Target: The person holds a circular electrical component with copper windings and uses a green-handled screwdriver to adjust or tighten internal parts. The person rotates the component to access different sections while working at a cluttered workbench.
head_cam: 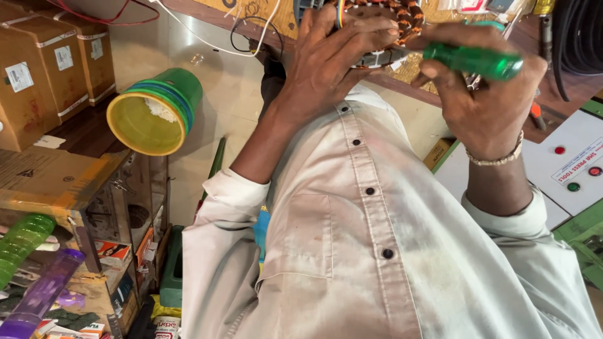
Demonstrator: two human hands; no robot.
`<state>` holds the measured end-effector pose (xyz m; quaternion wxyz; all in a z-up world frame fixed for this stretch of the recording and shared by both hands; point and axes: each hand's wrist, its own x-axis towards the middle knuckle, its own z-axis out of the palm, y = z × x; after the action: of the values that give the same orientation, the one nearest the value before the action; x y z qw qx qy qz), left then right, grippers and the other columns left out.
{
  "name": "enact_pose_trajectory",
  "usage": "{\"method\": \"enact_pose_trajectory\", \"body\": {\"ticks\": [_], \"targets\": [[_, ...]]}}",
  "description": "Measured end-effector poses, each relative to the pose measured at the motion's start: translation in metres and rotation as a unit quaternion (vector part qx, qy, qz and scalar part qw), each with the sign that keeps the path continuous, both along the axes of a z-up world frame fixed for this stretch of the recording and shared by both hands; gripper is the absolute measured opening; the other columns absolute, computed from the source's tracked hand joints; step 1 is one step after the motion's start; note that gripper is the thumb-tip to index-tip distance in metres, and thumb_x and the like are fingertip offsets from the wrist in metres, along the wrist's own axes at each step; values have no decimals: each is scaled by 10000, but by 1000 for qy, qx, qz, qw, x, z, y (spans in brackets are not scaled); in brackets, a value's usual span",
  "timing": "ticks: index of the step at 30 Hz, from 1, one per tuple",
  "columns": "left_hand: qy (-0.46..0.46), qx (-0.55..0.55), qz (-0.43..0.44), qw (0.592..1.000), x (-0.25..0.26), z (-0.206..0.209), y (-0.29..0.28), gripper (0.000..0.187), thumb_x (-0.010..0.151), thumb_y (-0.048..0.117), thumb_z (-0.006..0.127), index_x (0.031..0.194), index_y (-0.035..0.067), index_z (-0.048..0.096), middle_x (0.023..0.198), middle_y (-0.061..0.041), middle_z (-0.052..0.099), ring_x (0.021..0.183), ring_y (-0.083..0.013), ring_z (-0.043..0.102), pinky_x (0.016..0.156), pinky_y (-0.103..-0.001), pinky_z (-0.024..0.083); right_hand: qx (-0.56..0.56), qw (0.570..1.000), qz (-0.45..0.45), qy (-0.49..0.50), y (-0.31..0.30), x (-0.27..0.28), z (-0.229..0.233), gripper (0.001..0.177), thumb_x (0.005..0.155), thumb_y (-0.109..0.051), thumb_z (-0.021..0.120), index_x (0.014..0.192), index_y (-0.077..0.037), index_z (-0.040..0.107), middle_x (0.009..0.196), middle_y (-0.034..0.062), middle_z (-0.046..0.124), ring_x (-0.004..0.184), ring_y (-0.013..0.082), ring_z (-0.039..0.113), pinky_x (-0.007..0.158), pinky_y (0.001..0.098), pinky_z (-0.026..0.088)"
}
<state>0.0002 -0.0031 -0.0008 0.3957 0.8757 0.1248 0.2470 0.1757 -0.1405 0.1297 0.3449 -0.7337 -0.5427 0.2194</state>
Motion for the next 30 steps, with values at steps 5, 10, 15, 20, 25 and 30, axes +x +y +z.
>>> {"method": "enact_pose_trajectory", "body": {"ticks": [5, 10, 15, 20, 25, 30], "targets": [[-4, -24, -4, 1000, 3, 3, 3, 468, 983, 247, 832, 1403, 209, 627, 1460, 73, 609, 1306, -230, 500, 1064, -467, 351, 9, 995, 5, 103, 7, -15, 12, 120, 1106, 3, 695, 1181, 85, 652, 1158, 201, 733, 905, 204, 758, 728, 257, 638], [-23, -37, -14, 999, 3, 6, 12, 458, 1027, 295, 804, 1425, 193, 599, 1458, 50, 607, 1345, -252, 515, 1135, -464, 369, 5, 995, 10, 98, 9, -11, 12, 112, 1141, 41, 661, 1198, 138, 652, 1144, 234, 712, 926, 244, 758, 756, 282, 645], [-34, -29, -22, 999, 2, 6, 19, 493, 1012, 284, 821, 1444, 207, 595, 1453, 39, 622, 1313, -241, 541, 1137, -426, 412, 65, 964, -115, 231, 0, -2, -12, 266, 1131, -181, 684, 1174, 73, 620, 1079, 192, 708, 829, 231, 756, 653, 289, 647], [-85, -164, -22, 982, -3, -1, 19, 571, 983, 214, 893, 1432, 157, 544, 1434, 26, 615, 1308, -239, 562, 1125, -386, 452, 133, 895, -187, 383, -23, 4, -27, 391, 1189, -295, 701, 1224, 59, 538, 1078, 202, 705, 870, 269, 754, 725, 337, 644], [-65, -166, 26, 984, -3, 0, 18, 595, 880, 250, 962, 1350, 118, 623, 1329, -8, 672, 1242, -231, 662, 1045, -345, 535, 172, 919, -114, 337, -20, -1, -38, 396, 1187, -311, 690, 1224, 54, 540, 1060, 198, 700, 991, 291, 785, 846, 378, 694], [-48, 4, 29, 998, -3, 12, 24, 573, 897, 314, 924, 1355, 99, 654, 1361, -14, 665, 1230, -232, 631, 1057, -385, 504, 197, 932, -83, 292, -12, -3, -43, 443, 1138, -363, 734, 1205, 40, 563, 1030, 208, 732, 943, 279, 786, 829, 375, 705]]}}
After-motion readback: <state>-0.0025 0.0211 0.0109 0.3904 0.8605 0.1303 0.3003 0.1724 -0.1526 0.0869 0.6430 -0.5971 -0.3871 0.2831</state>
